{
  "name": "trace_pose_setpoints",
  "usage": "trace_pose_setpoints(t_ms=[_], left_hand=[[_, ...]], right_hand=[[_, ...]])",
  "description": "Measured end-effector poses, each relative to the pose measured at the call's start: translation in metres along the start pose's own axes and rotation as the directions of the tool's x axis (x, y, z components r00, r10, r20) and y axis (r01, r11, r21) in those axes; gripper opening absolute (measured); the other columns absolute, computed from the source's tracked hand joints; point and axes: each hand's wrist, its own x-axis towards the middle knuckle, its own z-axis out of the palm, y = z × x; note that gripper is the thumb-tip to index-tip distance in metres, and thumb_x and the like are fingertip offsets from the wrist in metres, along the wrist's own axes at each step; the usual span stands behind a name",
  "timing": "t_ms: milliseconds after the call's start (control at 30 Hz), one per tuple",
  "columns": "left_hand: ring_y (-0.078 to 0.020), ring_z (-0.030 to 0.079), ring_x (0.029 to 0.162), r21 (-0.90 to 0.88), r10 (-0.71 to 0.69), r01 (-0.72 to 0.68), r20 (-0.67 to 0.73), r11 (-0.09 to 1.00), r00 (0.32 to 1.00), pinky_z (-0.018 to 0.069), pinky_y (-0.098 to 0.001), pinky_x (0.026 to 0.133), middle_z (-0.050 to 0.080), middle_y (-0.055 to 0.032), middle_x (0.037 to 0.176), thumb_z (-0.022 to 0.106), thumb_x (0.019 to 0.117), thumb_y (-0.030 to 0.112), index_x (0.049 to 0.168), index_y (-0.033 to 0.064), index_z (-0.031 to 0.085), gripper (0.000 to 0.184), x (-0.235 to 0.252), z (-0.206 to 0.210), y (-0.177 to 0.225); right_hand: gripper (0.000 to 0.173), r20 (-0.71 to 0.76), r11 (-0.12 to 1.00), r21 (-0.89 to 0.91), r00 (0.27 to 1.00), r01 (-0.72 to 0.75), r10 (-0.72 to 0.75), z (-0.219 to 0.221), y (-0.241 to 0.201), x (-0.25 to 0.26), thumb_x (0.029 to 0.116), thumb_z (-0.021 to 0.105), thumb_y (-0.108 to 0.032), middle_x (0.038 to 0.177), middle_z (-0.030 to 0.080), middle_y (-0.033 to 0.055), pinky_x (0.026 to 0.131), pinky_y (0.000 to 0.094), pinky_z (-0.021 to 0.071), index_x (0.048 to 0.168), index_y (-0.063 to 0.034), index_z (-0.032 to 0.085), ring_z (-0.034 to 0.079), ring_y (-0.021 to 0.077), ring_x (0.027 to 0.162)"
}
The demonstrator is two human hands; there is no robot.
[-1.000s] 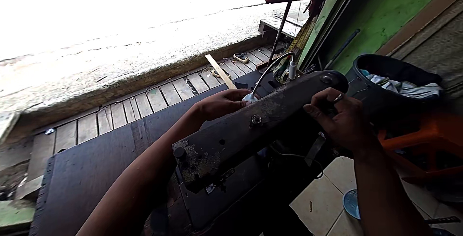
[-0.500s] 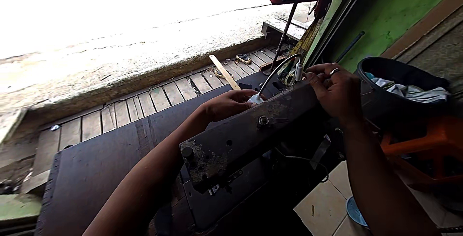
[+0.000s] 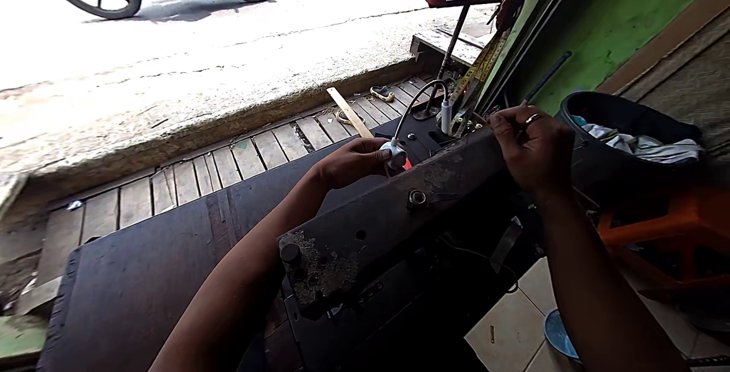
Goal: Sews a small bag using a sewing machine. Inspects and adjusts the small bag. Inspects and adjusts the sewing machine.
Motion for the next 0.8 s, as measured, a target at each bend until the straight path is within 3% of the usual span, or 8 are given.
trace_pose_setpoints(t_ms=[100,233,433,467,533,600,700,800], left_hand=[[-0.0216,0.070,0.105,-0.003,0.054,-0.056,-0.177,0.998,0.983,0.0574,-0.0403,0.098,0.068,-0.0103,0.116,0.047,0.1064,0.009,0.129,0.0031,0.056,0.025,-0.002,-0.007,-0.003],[-0.0224,0.074,0.091,-0.026,0.021,-0.036,-0.448,0.999,0.894,0.0621,-0.0397,0.087,0.070,-0.0106,0.101,0.062,0.1001,0.002,0.115,0.0038,0.048,0.020,0.003,0.011,0.006],[-0.0219,0.075,0.077,-0.085,-0.099,0.060,-0.597,0.995,0.796,0.0645,-0.0385,0.075,0.071,-0.0114,0.093,0.069,0.0979,0.010,0.108,0.0035,0.049,0.023,0.003,0.036,0.008],[-0.0215,0.075,0.077,-0.089,-0.111,0.071,-0.599,0.993,0.793,0.0645,-0.0388,0.075,0.070,-0.0105,0.091,0.068,0.0984,0.010,0.107,0.0044,0.047,0.023,0.000,0.035,0.006],[-0.0208,0.074,0.074,-0.098,-0.136,0.096,-0.617,0.991,0.775,0.0646,-0.0381,0.073,0.070,-0.0093,0.087,0.068,0.0983,0.011,0.107,0.0052,0.046,0.024,-0.005,0.034,0.004],[-0.0201,0.074,0.072,-0.108,-0.164,0.123,-0.633,0.986,0.756,0.0647,-0.0366,0.070,0.071,-0.0093,0.085,0.069,0.0981,0.012,0.107,0.0055,0.047,0.025,-0.010,0.035,0.004],[-0.0158,0.072,0.067,-0.086,-0.193,0.183,-0.667,0.979,0.720,0.0640,-0.0323,0.067,0.068,-0.0068,0.086,0.071,0.0963,0.012,0.108,0.0052,0.048,0.027,-0.015,0.041,0.008],[-0.0134,0.069,0.059,-0.003,-0.163,0.233,-0.722,0.972,0.672,0.0630,-0.0298,0.062,0.066,-0.0053,0.079,0.074,0.0944,0.015,0.104,0.0043,0.049,0.028,-0.015,0.048,0.009]], right_hand=[[0.032,-0.001,1.000,-0.005,1.000,-0.010,0.010,0.000,0.002,-0.002,0.1059,0.053,-0.029,0.092,0.069,0.0114,0.063,0.0383,0.0487,0.106,-0.0064,0.075,0.060,0.0182,0.070],[0.033,-0.002,1.000,-0.004,1.000,-0.009,0.009,0.000,0.002,-0.002,0.1062,0.052,-0.029,0.092,0.070,0.0131,0.065,0.0399,0.0508,0.105,-0.0050,0.075,0.063,0.0203,0.073],[0.026,-0.076,0.998,0.056,0.997,0.006,-0.002,-0.003,-0.001,-0.009,0.1064,0.054,-0.024,0.095,0.067,0.0101,0.060,0.0282,0.0469,0.114,-0.0056,0.072,0.056,0.0123,0.067],[0.026,-0.131,0.997,0.072,0.991,0.014,-0.004,-0.005,0.000,-0.016,0.1062,0.055,-0.022,0.100,0.065,0.0106,0.061,0.0267,0.0474,0.118,-0.0049,0.070,0.056,0.0113,0.070],[0.025,-0.264,0.995,0.077,0.964,0.058,-0.036,-0.009,0.000,-0.040,0.1055,0.055,-0.016,0.113,0.066,0.0143,0.078,0.0296,0.0552,0.120,-0.0005,0.068,0.064,0.0148,0.090],[0.024,-0.332,0.994,0.072,0.942,0.085,-0.056,-0.015,-0.010,-0.077,0.1056,0.053,-0.015,0.104,0.068,0.0155,0.082,0.0299,0.0549,0.112,0.0033,0.067,0.065,0.0155,0.094],[0.027,-0.171,0.992,0.116,0.985,0.042,-0.022,-0.010,-0.045,-0.135,0.1038,0.054,-0.022,0.084,0.067,0.0123,0.074,0.0203,0.0529,0.097,0.0003,0.068,0.064,0.0100,0.079],[0.026,0.026,0.991,0.132,1.000,0.000,-0.003,0.019,-0.074,-0.167,0.0961,0.062,-0.024,0.090,0.072,0.0123,0.076,0.0234,0.0572,0.100,-0.0025,0.075,0.069,0.0159,0.084]])
